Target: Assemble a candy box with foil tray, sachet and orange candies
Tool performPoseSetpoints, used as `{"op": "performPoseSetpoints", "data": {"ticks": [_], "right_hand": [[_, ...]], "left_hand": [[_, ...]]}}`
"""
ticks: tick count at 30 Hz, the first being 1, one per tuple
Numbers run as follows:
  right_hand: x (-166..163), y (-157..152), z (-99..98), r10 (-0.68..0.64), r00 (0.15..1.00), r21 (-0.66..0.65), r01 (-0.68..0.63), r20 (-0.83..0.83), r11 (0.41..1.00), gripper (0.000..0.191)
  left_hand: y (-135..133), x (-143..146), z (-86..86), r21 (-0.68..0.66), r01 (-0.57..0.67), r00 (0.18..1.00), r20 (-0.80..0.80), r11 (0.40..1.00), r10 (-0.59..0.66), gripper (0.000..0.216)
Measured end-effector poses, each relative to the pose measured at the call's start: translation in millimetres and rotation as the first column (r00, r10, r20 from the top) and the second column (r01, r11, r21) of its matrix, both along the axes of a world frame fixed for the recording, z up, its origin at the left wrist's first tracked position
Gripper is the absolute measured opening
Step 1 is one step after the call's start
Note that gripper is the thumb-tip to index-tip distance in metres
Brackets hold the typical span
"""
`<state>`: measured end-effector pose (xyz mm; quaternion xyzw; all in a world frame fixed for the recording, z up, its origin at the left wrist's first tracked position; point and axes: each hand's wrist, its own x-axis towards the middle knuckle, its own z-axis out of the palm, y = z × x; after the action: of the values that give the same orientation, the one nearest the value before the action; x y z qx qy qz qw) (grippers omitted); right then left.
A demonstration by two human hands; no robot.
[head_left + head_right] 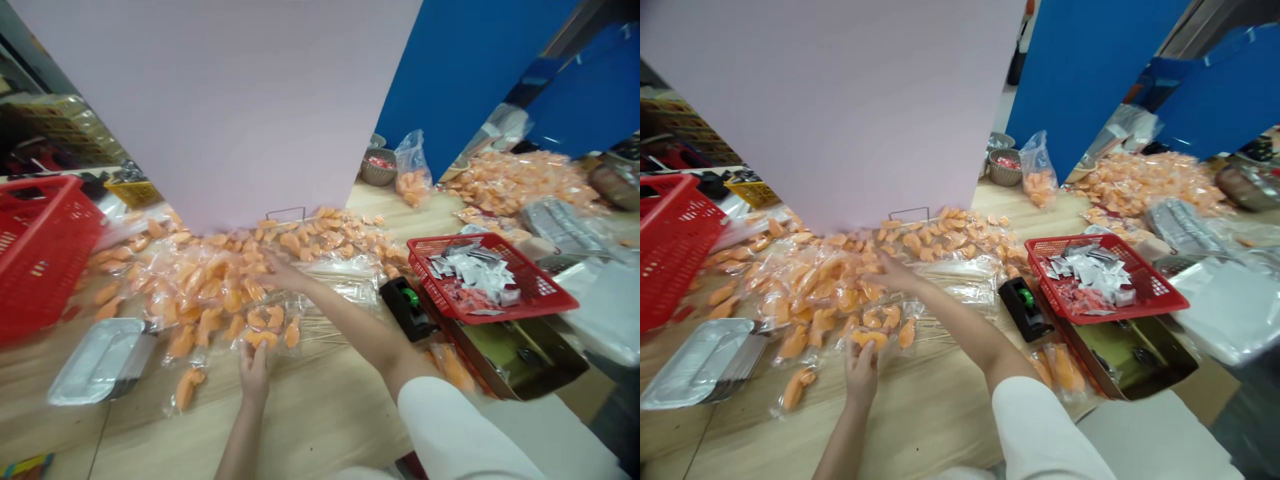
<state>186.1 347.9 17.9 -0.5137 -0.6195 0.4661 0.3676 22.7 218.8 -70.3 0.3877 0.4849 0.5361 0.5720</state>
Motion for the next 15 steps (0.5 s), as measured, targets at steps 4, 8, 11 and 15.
{"op": "performPoseSetpoints", "data": {"ticks": [4, 8, 11, 15], "right_hand": [[-4.8, 15.2, -6.7, -0.006, 0.982, 0.159, -0.024, 0.187, 0.987, 0.087], [80.7, 38.3, 1.8, -0.449, 0.775, 0.295, 0.347, 0.444, 0.890, 0.052], [157.0, 56.3, 3.3, -0.538, 0.435, 0.160, 0.652, 0.722, 0.741, 0.074], [216.8, 72.6, -14.5, -0.322, 0.392, -0.150, 0.803, 0.862, 0.577, 0.116]], "left_hand": [[0.6, -3.5, -13.4, -0.061, 0.015, 0.999, -0.031, 0.998, -0.016, 0.036], [2.3, -5.9, -20.7, -0.075, 0.004, 0.998, -0.056, 0.997, -0.008, 0.037], [5.3, -4.0, -21.0, -0.050, 0.046, 0.997, -0.051, 0.998, -0.049, 0.035], [8.4, -2.7, -22.3, -0.028, 0.111, 0.991, -0.069, 0.993, -0.112, 0.033]]}}
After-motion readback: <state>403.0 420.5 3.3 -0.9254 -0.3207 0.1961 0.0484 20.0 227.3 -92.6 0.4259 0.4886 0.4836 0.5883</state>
